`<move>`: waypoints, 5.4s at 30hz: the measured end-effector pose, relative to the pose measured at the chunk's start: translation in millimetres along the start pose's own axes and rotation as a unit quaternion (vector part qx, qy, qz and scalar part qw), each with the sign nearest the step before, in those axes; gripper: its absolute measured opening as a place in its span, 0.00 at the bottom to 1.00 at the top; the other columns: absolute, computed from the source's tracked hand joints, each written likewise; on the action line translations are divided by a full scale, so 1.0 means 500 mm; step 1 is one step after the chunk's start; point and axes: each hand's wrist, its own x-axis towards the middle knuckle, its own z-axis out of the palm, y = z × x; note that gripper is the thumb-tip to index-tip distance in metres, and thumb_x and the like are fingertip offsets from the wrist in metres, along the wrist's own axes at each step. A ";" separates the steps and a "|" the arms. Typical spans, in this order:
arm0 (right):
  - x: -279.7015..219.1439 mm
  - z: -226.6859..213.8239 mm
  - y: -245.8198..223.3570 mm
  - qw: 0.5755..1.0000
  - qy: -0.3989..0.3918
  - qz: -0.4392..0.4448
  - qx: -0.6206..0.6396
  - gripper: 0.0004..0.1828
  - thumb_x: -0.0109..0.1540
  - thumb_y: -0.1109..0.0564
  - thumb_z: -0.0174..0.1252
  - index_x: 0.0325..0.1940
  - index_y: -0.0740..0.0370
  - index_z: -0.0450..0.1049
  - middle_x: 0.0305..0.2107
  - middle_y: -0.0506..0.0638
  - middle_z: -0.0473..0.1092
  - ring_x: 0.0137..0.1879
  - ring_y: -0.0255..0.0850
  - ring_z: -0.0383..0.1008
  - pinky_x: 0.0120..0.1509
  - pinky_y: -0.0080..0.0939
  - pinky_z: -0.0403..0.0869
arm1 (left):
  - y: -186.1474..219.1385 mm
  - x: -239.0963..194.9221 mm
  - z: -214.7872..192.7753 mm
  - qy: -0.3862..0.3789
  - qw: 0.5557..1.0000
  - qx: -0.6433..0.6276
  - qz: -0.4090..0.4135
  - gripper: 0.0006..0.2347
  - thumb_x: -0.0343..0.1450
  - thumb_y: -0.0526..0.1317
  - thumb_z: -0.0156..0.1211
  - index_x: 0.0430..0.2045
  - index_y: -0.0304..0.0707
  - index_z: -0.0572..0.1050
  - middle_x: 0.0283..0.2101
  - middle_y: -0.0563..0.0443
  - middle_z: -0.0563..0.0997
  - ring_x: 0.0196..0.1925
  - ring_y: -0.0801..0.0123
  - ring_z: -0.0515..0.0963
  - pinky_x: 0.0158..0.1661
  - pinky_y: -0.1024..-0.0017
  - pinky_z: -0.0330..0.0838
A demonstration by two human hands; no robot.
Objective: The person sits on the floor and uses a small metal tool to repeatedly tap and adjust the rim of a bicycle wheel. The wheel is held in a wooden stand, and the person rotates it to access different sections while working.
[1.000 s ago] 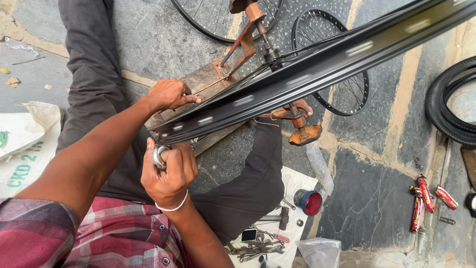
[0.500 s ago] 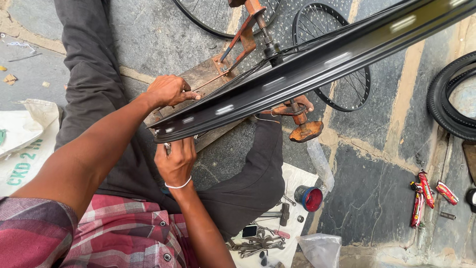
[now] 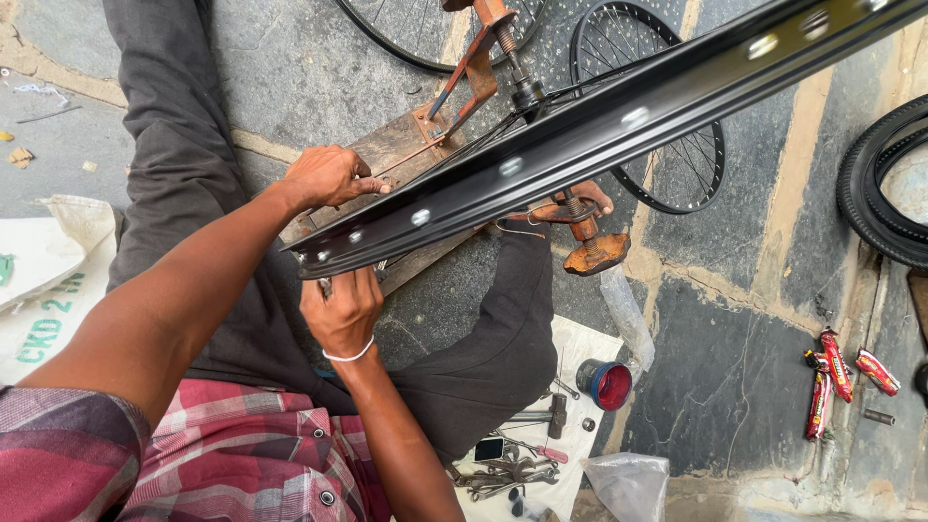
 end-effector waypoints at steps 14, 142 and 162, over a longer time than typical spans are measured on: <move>-0.067 -0.130 -0.013 0.945 0.011 0.286 0.155 0.13 0.65 0.55 0.61 0.48 0.67 0.73 0.49 0.58 0.71 0.51 0.49 0.77 0.53 0.45 0.76 | -0.039 -0.224 0.058 0.188 0.915 -0.335 0.126 0.26 0.80 0.58 0.41 0.35 0.29 0.76 0.35 0.47 0.75 0.39 0.67 0.74 0.42 0.69 0.68; -0.080 0.096 0.417 0.901 0.010 0.415 0.130 0.34 0.56 0.38 0.68 0.12 0.69 0.71 0.08 0.48 0.64 0.18 0.34 0.61 0.26 0.42 0.61 | -0.205 -0.313 0.069 0.157 0.985 0.063 -0.039 0.18 0.67 0.54 0.58 0.34 0.38 0.82 0.34 0.34 0.82 0.38 0.38 0.81 0.41 0.49 0.73; -0.061 0.088 0.391 0.843 0.030 0.484 0.234 0.31 0.55 0.42 0.71 0.08 0.64 0.69 0.11 0.49 0.70 0.17 0.33 0.66 0.24 0.38 0.62 | -0.177 -0.322 0.049 0.143 0.985 0.092 -0.036 0.20 0.66 0.59 0.61 0.43 0.50 0.82 0.46 0.46 0.82 0.51 0.49 0.77 0.53 0.52 0.67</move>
